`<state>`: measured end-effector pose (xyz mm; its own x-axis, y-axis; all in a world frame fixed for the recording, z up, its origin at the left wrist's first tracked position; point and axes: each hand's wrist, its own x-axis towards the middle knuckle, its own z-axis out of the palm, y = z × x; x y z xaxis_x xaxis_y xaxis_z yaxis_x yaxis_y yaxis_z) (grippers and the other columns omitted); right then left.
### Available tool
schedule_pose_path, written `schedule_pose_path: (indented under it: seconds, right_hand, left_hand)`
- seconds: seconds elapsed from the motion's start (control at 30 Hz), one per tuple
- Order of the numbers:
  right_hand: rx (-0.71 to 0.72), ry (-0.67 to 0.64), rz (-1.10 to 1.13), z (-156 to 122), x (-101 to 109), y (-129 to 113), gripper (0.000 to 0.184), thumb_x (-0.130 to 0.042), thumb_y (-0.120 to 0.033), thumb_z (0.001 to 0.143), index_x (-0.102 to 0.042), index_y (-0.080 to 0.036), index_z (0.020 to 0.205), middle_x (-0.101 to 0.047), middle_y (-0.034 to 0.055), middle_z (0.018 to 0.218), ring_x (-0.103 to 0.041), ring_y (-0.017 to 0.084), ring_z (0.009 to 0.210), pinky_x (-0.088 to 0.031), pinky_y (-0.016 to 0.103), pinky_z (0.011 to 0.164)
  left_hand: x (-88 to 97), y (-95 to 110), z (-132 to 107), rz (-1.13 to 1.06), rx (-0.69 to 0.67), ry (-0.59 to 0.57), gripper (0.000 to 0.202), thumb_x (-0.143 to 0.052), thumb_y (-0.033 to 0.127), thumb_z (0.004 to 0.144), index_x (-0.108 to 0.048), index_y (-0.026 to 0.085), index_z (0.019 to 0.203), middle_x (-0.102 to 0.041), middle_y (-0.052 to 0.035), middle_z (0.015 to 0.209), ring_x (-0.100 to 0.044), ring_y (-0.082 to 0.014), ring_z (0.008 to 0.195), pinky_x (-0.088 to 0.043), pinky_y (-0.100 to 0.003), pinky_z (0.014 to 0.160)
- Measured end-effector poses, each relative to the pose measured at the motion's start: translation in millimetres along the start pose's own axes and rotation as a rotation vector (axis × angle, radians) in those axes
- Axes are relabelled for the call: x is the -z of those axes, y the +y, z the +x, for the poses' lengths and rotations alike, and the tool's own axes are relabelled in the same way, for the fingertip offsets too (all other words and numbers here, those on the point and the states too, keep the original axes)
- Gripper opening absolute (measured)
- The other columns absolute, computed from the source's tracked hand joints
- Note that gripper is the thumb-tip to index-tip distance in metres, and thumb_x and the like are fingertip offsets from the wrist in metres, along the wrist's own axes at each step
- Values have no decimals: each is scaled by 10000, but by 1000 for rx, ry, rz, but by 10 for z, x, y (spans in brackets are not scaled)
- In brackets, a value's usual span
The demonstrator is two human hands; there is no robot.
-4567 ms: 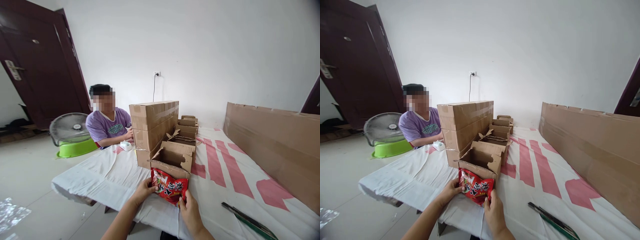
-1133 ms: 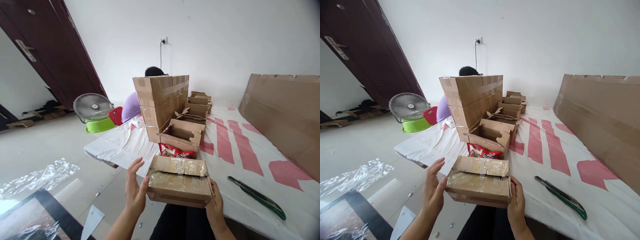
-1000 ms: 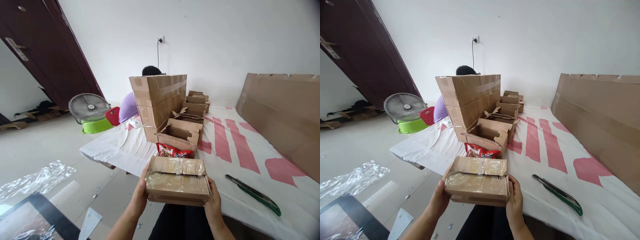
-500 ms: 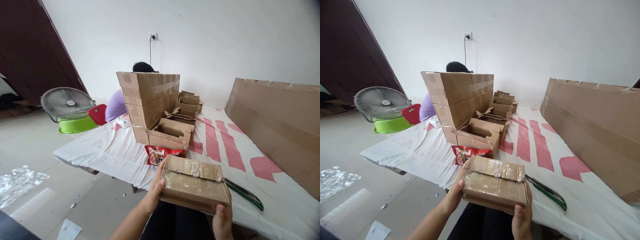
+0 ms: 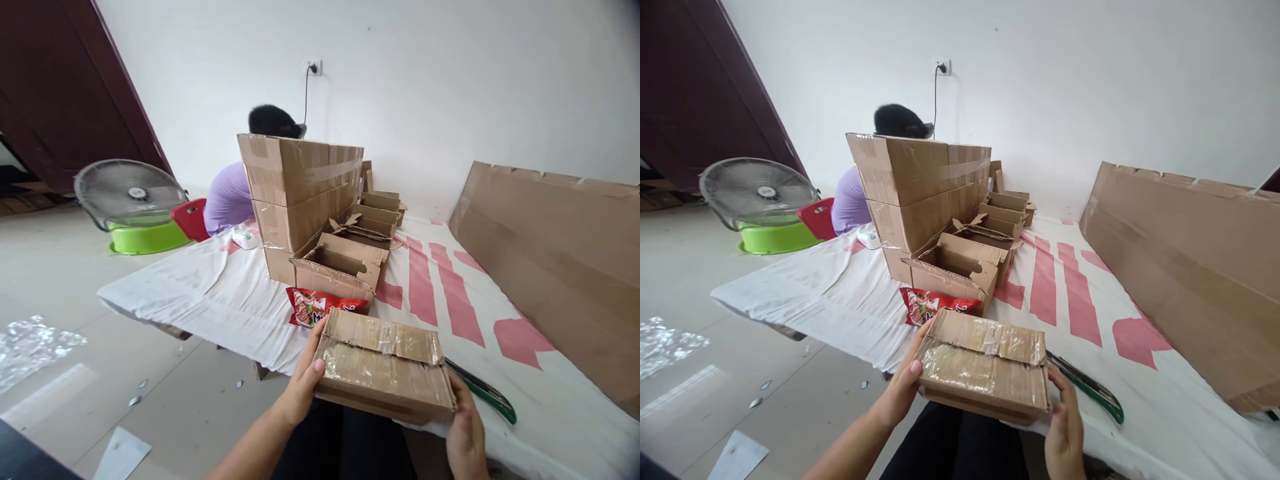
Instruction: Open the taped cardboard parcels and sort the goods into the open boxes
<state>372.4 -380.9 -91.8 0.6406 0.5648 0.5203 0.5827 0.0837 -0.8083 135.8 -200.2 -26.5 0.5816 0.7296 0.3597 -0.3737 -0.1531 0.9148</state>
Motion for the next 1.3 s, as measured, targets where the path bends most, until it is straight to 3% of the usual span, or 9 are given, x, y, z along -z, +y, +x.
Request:
schedule_pose_path:
  seconds: [0.1, 0.27, 0.4, 0.5, 0.63, 0.7, 0.93, 1.17, 1.3]
  right_hand:
    - [69, 18, -403, 241, 314, 154, 443, -492, -572, 867, -657, -204, 1051, -652, 150, 1175, -572, 353, 1130, -411, 542, 986]
    - [-65, -99, -949, 441, 700, 460, 533, -359, -463, 836, -673, -151, 1134, -680, 173, 1155, -593, 383, 1090, -451, 560, 893]
    - [-176, -246, -1088, 450, 790, 492, 470, -347, -347, 867, -647, -156, 1175, -677, 154, 1126, -623, 336, 1018, -472, 509, 853]
    - [-93, -167, -978, 475, 794, 436, 443, -371, -379, 890, -633, -118, 1134, -654, 172, 1042, -618, 330, 1004, -499, 477, 826]
    - [193, 75, -707, 601, 794, 102, 452, -413, -465, 935, -578, -133, 1191, -624, 152, 1070, -587, 322, 1041, -489, 482, 873]
    - [293, 105, -599, 691, 775, -208, 424, -444, -439, 949, -555, -149, 1238, -626, 142, 1103, -601, 300, 1017, -490, 453, 863]
    - [846, -198, -564, 964, 480, -1255, 324, -588, -207, 922, -580, -169, 1243, -617, 95, 1069, -616, 201, 952, -488, 314, 861]
    - [1062, -333, -553, 1044, 79, -1530, 347, -568, -46, 895, -592, -131, 1230, -635, 98, 1027, -611, 199, 917, -500, 340, 813]
    - [1130, -366, -547, 1044, 22, -1547, 359, -541, 21, 877, -617, -138, 1190, -649, 89, 1011, -611, 200, 945, -501, 345, 828]
  left_hand:
    - [23, -10, 3, 29, 1, -3, 773, -494, 631, 853, -318, 219, 1482, -323, -98, 1571, -252, -368, 1449, -211, -508, 1194]
    - [12, 8, 26, 21, 7, -6, 764, -489, 635, 854, -323, 220, 1473, -324, -103, 1566, -252, -379, 1441, -201, -523, 1188]
    - [-1, 31, 30, 21, -8, 5, 758, -487, 631, 862, -332, 202, 1468, -321, -114, 1562, -237, -382, 1441, -166, -516, 1187]
    - [-1, 32, 34, 7, -21, 1, 744, -493, 631, 861, -346, 215, 1460, -329, -104, 1558, -241, -376, 1437, -184, -499, 1177]
    - [0, 11, 48, -5, -49, -18, 717, -497, 617, 866, -361, 227, 1452, -355, -100, 1545, -278, -379, 1415, -233, -493, 1151]
    - [2, -12, 57, -9, -67, -23, 706, -496, 604, 871, -358, 229, 1453, -364, -101, 1539, -303, -380, 1399, -251, -497, 1138]
    - [14, -91, 65, 0, -89, -15, 726, -477, 618, 874, -341, 210, 1459, -372, -122, 1530, -333, -391, 1379, -245, -513, 1133]
    - [2, -22, 59, 23, -80, -15, 732, -488, 623, 869, -347, 205, 1453, -358, -120, 1540, -296, -381, 1407, -220, -503, 1156]
    - [4, -5, 68, 35, -79, -23, 759, -483, 651, 859, -344, 198, 1451, -352, -129, 1542, -277, -385, 1417, -206, -508, 1160]
